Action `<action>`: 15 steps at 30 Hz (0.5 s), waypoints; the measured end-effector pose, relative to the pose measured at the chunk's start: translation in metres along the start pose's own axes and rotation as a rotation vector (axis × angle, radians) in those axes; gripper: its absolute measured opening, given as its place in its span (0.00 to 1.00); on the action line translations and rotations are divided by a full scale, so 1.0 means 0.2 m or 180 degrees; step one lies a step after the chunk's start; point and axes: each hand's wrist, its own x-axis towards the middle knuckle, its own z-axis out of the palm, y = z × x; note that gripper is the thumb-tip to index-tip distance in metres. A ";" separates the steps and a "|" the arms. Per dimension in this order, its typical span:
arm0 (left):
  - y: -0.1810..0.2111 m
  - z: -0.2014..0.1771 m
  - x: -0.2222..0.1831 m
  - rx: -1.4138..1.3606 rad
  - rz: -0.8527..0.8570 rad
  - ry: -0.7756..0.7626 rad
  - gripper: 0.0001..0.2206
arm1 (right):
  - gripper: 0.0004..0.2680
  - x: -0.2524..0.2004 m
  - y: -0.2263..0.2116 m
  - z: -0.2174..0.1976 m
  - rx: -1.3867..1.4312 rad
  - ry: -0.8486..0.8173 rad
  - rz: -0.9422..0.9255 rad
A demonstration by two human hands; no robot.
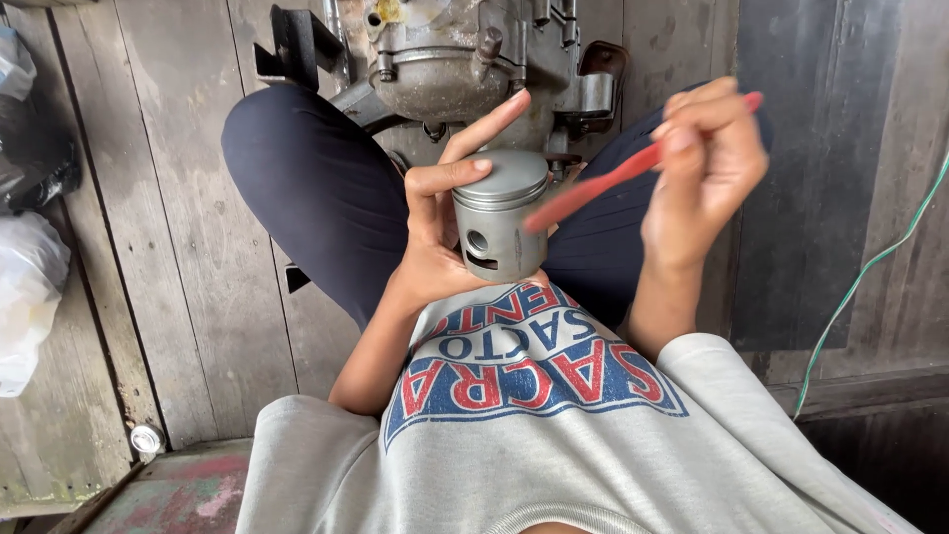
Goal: Cleaning carbon deposits or debris from an engine piston using a small handheld brush.
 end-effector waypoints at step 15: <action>-0.01 -0.01 -0.05 -0.0461 -0.0059 0.0059 0.38 | 0.10 -0.16 -0.03 0.09 0.0494 -0.0728 0.0266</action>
